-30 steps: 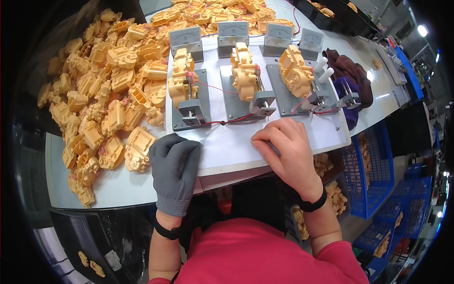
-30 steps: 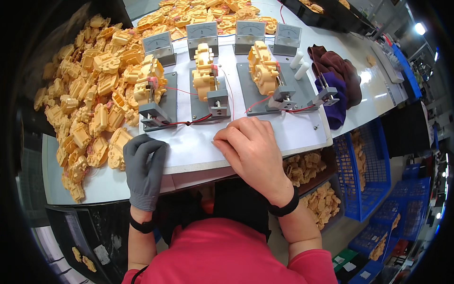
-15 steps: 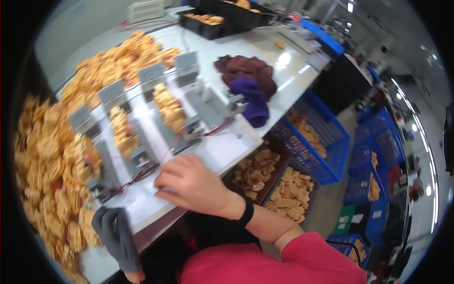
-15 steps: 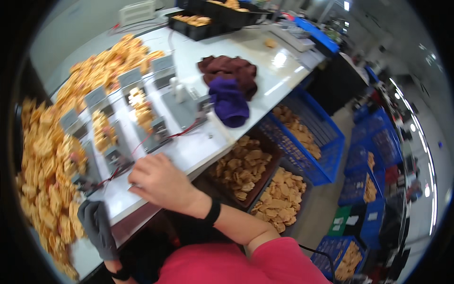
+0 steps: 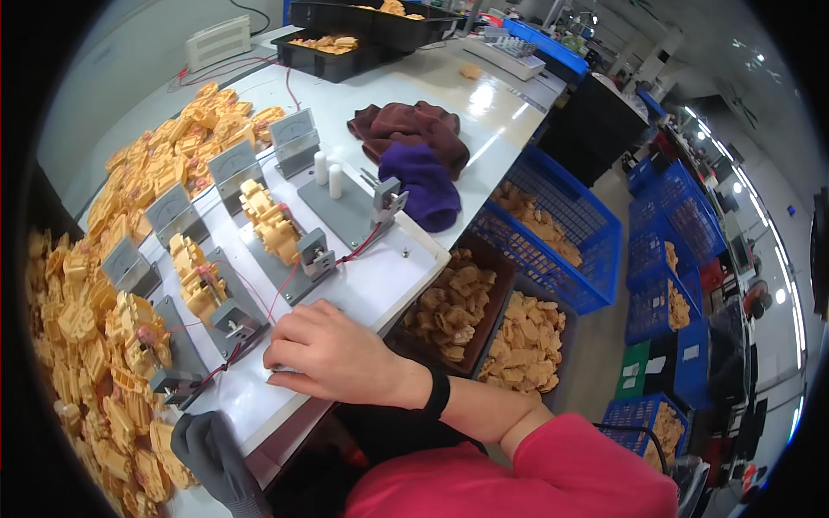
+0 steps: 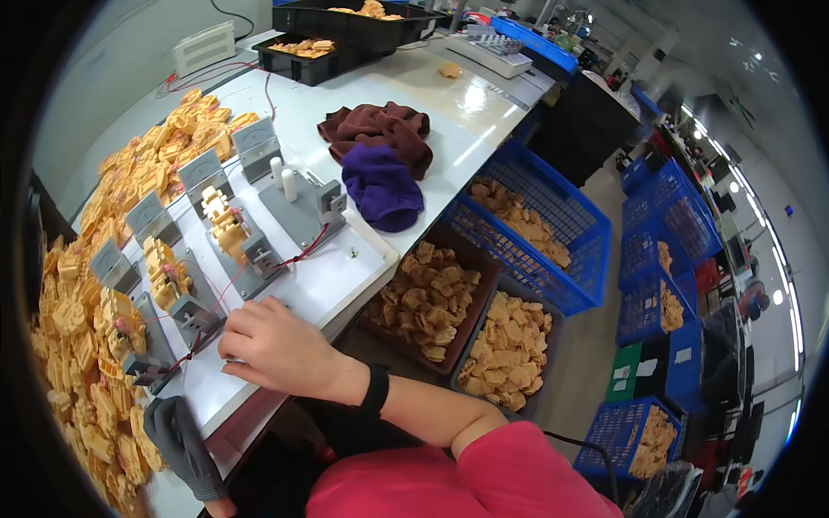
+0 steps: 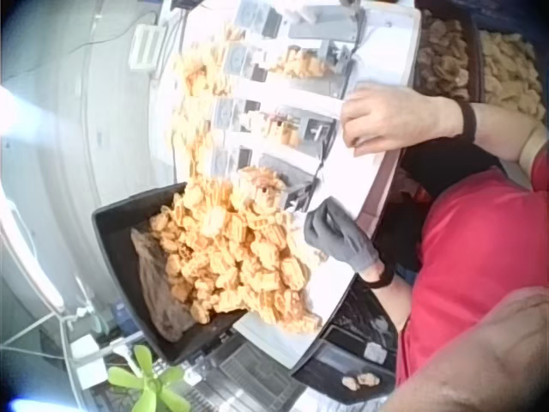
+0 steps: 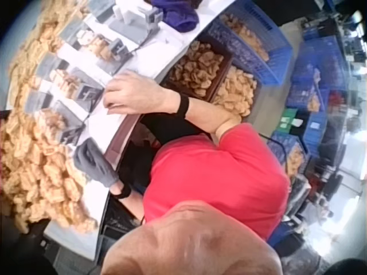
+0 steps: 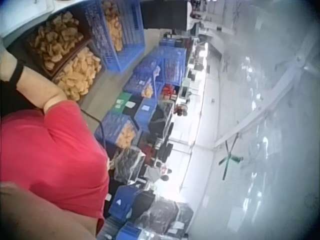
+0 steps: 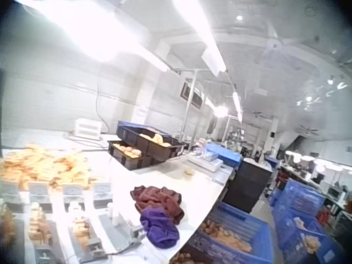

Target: The person assembles small yellow plastic components by inserting red wires into them and placing them into a testing jig. They handle the parts one at a time, occasionally wiping the jig with a cloth, and transfer finished units into a bin.

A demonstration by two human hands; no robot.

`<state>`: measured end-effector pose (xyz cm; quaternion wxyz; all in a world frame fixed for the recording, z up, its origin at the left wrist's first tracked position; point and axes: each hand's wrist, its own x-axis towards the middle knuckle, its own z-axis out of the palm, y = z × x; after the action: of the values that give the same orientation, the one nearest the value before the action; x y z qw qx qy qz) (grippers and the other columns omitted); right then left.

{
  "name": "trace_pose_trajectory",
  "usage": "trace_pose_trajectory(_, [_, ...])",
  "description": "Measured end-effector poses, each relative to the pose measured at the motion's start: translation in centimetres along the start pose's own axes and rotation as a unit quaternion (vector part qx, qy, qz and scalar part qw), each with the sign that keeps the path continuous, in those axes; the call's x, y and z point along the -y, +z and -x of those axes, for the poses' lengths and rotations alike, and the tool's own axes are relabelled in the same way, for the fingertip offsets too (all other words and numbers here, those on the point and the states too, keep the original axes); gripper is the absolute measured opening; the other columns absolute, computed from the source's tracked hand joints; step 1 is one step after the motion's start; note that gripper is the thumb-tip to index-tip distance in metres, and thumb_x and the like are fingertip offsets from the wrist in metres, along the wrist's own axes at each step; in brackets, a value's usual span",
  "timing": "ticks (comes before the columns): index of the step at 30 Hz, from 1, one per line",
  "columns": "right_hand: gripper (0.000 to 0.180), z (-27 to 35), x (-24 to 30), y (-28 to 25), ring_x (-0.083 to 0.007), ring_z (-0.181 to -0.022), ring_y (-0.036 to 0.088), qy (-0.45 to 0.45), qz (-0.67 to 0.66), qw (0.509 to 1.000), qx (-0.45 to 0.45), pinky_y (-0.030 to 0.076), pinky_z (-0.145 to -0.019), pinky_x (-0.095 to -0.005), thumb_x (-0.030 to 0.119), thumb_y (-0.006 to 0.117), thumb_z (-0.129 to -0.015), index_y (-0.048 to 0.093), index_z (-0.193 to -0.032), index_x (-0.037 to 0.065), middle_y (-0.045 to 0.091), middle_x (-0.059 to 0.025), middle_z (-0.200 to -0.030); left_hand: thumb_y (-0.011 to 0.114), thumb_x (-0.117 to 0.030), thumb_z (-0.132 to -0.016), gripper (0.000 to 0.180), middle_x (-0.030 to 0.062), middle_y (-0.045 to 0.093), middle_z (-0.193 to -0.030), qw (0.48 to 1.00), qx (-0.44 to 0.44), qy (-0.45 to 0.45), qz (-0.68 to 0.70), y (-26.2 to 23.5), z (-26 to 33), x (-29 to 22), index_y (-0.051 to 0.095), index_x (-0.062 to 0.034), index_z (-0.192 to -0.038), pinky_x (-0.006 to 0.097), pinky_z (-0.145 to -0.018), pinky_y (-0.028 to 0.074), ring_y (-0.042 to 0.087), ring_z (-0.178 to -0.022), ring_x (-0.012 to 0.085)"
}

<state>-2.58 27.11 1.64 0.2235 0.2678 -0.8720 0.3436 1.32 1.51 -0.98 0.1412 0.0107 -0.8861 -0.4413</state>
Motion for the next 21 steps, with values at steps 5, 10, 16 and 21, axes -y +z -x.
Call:
trace_pose_trajectory(5, [0.018,-0.5,0.0,0.4,-0.0224,-0.092,0.058,-0.013,-0.002,1.0,-0.003,0.044,-0.083,-0.0378,0.024,0.077,-0.083,0.064,-0.09,0.014,0.056,-0.0014,-0.092,0.059,-0.007,-0.098,0.013,0.013,0.048,-0.122,1.0,0.0,0.022,0.002,-0.7,0.1,0.5,0.062,0.0013,-0.108,0.035,-0.096,0.043,0.051,-0.113,0.0249])
trace_pose_trajectory(10, [0.022,-0.8,-0.2,0.3,-0.0279,-0.097,0.06,0.0,0.003,1.0,0.023,0.046,-0.085,-0.0398,0.022,0.08,-0.08,0.067,-0.095,0.011,0.062,-0.0058,-0.096,0.068,0.0,-0.088,0.014,0.0134,0.053,-0.114,0.995,-0.036,0.073,-0.049,-0.1,-0.1,0.4,0.066,-0.0005,-0.101,0.037,-0.091,0.045,0.053,-0.109,0.0285])
trace_pose_trajectory(16, [0.015,0.0,0.9,-0.7,-0.0203,-0.075,0.064,0.079,-0.141,0.983,-0.089,0.05,-0.065,-0.0289,-0.005,0.071,-0.087,0.068,-0.1,0.003,0.068,-0.0075,-0.089,0.076,-0.006,-0.082,0.016,0.0074,0.06,-0.097,0.989,-0.062,0.123,-0.05,-0.4,-0.6,-1.3,0.07,-0.009,-0.097,0.041,-0.093,0.04,0.055,-0.099,0.0285])
trace_pose_trajectory(21, [0.011,0.1,4.5,-0.9,-0.0206,-0.064,0.062,0.083,-0.254,0.963,-0.012,0.049,-0.062,-0.0299,0.01,0.079,-0.086,0.071,-0.093,0.007,0.067,-0.003,-0.075,0.074,-0.001,-0.083,0.016,0.0096,0.06,-0.103,0.989,-0.054,0.121,-0.067,-0.8,-0.1,-1.4,0.07,-0.0057,-0.097,0.038,-0.09,0.045,0.054,-0.104,0.0287])
